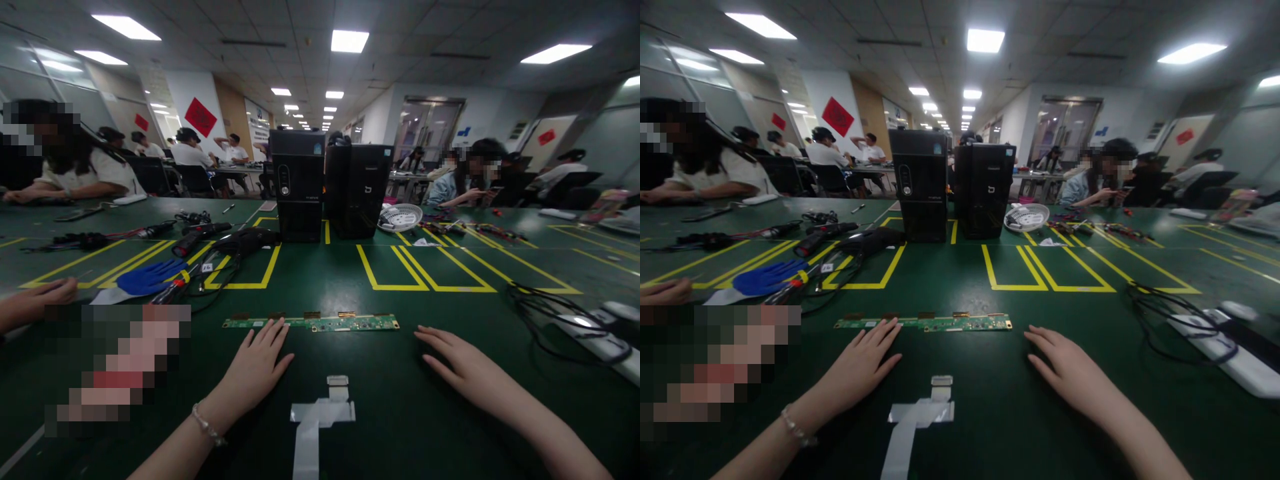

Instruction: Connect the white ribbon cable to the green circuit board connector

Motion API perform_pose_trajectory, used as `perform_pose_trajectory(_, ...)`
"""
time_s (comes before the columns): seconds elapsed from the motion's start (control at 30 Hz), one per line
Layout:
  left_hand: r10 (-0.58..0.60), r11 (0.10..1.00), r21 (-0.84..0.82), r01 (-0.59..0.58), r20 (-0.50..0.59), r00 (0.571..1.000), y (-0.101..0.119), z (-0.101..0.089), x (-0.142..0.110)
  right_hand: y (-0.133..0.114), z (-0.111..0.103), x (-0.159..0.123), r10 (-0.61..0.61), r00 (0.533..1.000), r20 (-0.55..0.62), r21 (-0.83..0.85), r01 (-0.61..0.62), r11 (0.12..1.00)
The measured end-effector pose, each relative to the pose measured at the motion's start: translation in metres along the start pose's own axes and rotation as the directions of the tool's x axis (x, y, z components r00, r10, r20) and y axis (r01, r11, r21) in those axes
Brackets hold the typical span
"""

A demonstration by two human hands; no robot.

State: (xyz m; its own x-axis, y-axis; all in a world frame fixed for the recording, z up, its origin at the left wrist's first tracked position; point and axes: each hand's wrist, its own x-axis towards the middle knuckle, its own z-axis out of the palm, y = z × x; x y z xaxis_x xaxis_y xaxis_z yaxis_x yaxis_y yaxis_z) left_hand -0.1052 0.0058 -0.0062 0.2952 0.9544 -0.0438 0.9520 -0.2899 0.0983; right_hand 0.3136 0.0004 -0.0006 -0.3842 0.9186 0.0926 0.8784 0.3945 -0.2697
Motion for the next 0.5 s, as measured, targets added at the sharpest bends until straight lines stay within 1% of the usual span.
perform_pose_trajectory(0.07,0.017,1.000,0.000,-0.017,-0.044,0.999,-0.003,0.005,0.002,-0.005,-0.012,0.026,-0.094,0.996,-0.007,0.118,0.094,0.989)
perform_pose_trajectory(0.1,0.025,1.000,0.002,-0.025,-0.059,0.998,-0.004,0.007,0.003,-0.007,-0.016,0.040,-0.155,0.988,-0.011,0.181,0.155,0.971)
perform_pose_trajectory(0.13,0.027,1.000,0.006,-0.026,-0.067,0.997,-0.005,0.009,0.003,-0.009,-0.016,0.054,-0.191,0.981,-0.020,0.202,0.191,0.961)
perform_pose_trajectory(0.2,0.024,1.000,0.017,-0.023,-0.072,0.997,-0.006,0.011,0.004,-0.012,-0.011,0.078,-0.246,0.969,-0.036,0.232,0.248,0.941)
perform_pose_trajectory(0.27,0.019,0.999,0.026,-0.018,-0.074,0.997,-0.005,0.010,0.005,-0.015,0.001,0.096,-0.283,0.957,-0.060,0.256,0.289,0.922)
perform_pose_trajectory(0.33,0.015,1.000,0.025,-0.013,-0.078,0.997,-0.005,0.008,0.005,-0.019,0.015,0.104,-0.296,0.951,-0.088,0.278,0.309,0.910)
perform_pose_trajectory(0.4,0.005,1.000,0.018,-0.003,-0.079,0.997,-0.003,0.006,0.004,-0.023,0.027,0.106,-0.289,0.951,-0.114,0.292,0.310,0.905)
perform_pose_trajectory(0.5,-0.007,1.000,0.016,0.009,-0.080,0.997,-0.002,0.002,0.004,-0.026,0.036,0.103,-0.279,0.951,-0.131,0.301,0.306,0.903)
